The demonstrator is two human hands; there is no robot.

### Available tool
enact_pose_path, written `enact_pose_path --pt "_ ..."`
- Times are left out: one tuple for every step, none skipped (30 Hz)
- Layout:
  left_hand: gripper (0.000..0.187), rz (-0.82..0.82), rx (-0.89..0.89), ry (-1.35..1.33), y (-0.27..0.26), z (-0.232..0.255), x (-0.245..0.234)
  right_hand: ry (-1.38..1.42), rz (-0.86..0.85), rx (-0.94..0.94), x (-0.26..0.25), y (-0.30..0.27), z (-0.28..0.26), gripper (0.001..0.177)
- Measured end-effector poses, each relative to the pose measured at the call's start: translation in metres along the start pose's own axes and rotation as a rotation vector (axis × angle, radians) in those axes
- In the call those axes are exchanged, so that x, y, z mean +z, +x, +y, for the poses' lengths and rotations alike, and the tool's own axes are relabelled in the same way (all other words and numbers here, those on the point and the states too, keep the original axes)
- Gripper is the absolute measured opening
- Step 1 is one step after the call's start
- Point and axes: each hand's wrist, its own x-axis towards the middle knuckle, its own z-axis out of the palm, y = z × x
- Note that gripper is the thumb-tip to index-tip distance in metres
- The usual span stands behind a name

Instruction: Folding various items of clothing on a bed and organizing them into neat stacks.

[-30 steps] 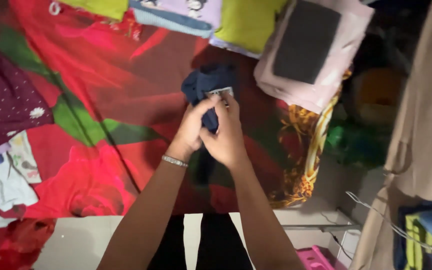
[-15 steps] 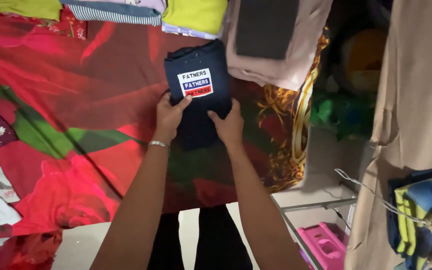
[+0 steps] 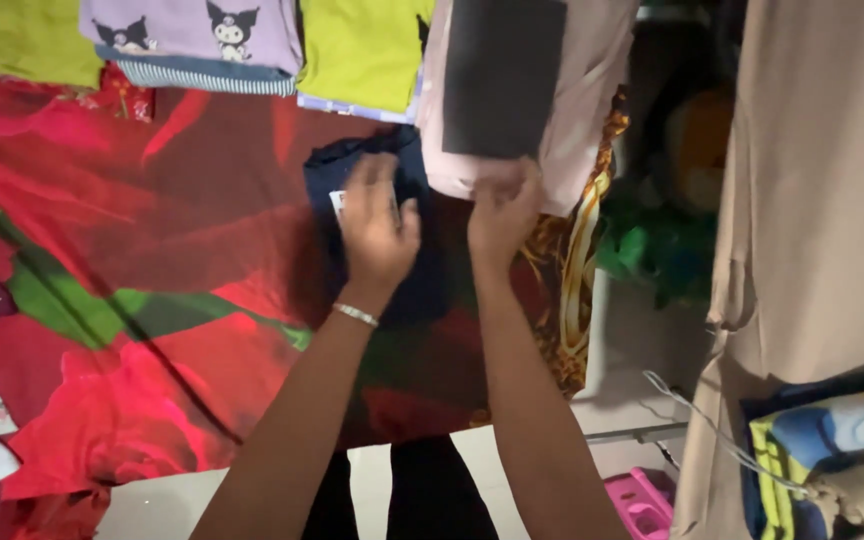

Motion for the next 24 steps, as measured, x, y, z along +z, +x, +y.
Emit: enact_pose_path --pt "0.052 -0.004 0.002 0.000 0.008 0.011 0.008 -0.001 0.002 0.004 0.003 0.011 -0.004 0.059" --pt "0.050 -0.129 -0.095 -0.081 0.016 0.021 0.016 0.008 -0.016 0.137 0.006 0.021 -0.007 0.072" --pt "0.047 -0.255 -0.191 -0.162 0.024 0.032 0.025 0.015 -0.032 0.270 0.008 0.033 -0.009 0.086" --pt "0.047 -0.259 -0.189 -0.163 0.031 0.033 0.032 0.015 -0.029 0.273 0.008 0.039 -0.017 0.086" --pt "0.046 -0.301 -0.342 -0.229 0.039 0.035 0.040 0.081 -0.068 0.377 0.008 0.046 -0.026 0.085" --pt "0.047 -0.343 -0.495 -0.294 0.047 0.036 0.047 0.148 -0.107 0.481 0.008 0.054 -0.034 0.084" --pt "0.047 -0.349 -0.493 -0.293 0.048 0.034 0.057 0.148 -0.104 0.485 0.010 0.060 -0.028 0.084" --pt "0.055 -0.358 -0.685 -0.321 0.050 0.032 0.067 0.089 -0.102 0.516 0.011 0.065 -0.021 0.080" --pt "0.064 -0.365 -0.877 -0.346 0.051 0.029 0.077 0.031 -0.102 0.547 0.014 0.071 -0.014 0.076" --pt "0.064 -0.370 -0.875 -0.344 0.054 0.025 0.081 0.032 -0.099 0.551 0.013 0.074 -0.014 0.076" --pt "0.061 -0.366 -0.860 -0.331 0.056 0.022 0.084 0.019 -0.080 0.530 0.012 0.076 -0.013 0.070" --pt "0.059 -0.361 -0.844 -0.319 0.059 0.018 0.088 0.007 -0.060 0.508 0.011 0.078 -0.013 0.064" --pt "0.059 -0.367 -0.845 -0.315 0.058 0.016 0.092 0.005 -0.060 0.514 0.012 0.079 -0.017 0.064" --pt "0.052 -0.349 -0.853 -0.302 0.058 0.013 0.096 0.086 -0.104 0.573 0.014 0.079 -0.021 0.068" --pt "0.045 -0.327 -0.857 -0.292 0.061 0.010 0.101 0.171 -0.146 0.626 0.017 0.083 -0.026 0.071" --pt "0.045 -0.328 -0.854 -0.292 0.068 0.012 0.101 0.173 -0.144 0.627 0.016 0.083 -0.027 0.071" --pt "0.042 -0.303 -0.859 -0.340 0.073 0.014 0.100 0.263 -0.161 0.661 0.015 0.082 -0.028 0.060" --pt "0.041 -0.278 -0.865 -0.388 0.078 0.017 0.099 0.353 -0.178 0.693 0.014 0.081 -0.030 0.050" --pt "0.041 -0.278 -0.866 -0.388 0.091 0.033 0.085 0.352 -0.179 0.694 0.010 0.078 -0.034 0.050" --pt "0.061 -0.343 -1.035 -0.652 0.103 0.050 0.071 0.684 -0.216 0.720 0.006 0.075 -0.038 0.059" --pt "0.084 -0.404 -1.195 -0.923 0.116 0.066 0.057 1.018 -0.250 0.732 0.002 0.073 -0.043 0.070" --pt "0.084 -0.402 -1.195 -0.923 0.111 0.053 0.060 1.018 -0.252 0.732 -0.006 0.072 -0.054 0.070" --pt "0.068 -0.364 -1.225 -1.083 0.106 0.039 0.063 1.132 -0.357 0.715 -0.015 0.072 -0.065 0.072" --pt "0.052 -0.323 -1.251 -1.243 0.101 0.025 0.066 1.245 -0.463 0.694 -0.023 0.072 -0.076 0.074"
